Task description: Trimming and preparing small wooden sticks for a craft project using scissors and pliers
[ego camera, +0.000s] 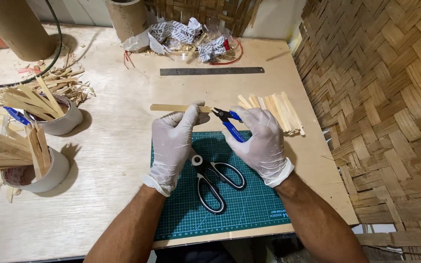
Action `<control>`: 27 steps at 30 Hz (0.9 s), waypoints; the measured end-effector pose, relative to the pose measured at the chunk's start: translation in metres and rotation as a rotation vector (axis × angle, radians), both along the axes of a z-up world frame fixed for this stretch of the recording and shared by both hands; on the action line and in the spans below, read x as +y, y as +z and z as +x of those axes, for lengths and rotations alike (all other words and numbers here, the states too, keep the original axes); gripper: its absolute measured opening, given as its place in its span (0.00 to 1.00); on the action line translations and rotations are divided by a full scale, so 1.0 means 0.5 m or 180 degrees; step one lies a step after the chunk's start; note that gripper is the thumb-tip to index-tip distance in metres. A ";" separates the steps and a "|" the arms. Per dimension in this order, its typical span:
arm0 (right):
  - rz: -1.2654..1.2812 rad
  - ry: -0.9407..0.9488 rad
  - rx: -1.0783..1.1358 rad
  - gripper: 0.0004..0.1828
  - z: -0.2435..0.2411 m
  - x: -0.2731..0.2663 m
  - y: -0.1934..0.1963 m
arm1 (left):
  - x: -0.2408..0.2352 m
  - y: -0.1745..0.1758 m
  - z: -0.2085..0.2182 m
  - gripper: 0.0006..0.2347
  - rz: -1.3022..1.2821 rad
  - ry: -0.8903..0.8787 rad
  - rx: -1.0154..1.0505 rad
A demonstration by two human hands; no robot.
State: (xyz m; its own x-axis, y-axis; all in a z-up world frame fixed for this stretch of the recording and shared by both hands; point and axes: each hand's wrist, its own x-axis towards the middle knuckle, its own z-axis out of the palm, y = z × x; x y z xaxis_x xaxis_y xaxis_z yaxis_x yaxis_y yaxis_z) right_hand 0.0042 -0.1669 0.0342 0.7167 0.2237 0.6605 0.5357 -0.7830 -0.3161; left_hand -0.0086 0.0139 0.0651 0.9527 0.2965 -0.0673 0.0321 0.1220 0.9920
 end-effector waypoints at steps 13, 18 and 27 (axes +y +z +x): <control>-0.0269 -0.0041 -0.0249 0.26 0.014 -0.020 -0.028 | 0.001 -0.001 -0.009 0.07 0.0098 -0.0040 -0.0152; -0.0336 -0.0040 -0.0380 0.24 0.013 -0.019 -0.023 | 0.002 -0.002 -0.009 0.06 -0.0175 -0.0078 -0.0096; -0.0439 0.0196 -0.1422 0.25 0.033 -0.018 -0.041 | 0.000 -0.037 0.028 0.06 -0.0556 0.0065 0.0199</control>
State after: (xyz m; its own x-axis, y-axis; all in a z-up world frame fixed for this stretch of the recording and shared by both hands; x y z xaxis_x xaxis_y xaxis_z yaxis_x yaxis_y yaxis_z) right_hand 0.0205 -0.1759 0.0138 0.3515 0.3641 0.8625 0.6424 -0.7640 0.0607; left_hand 0.0054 0.0141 0.0464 0.9389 0.2945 -0.1784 0.0887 0.2936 0.9518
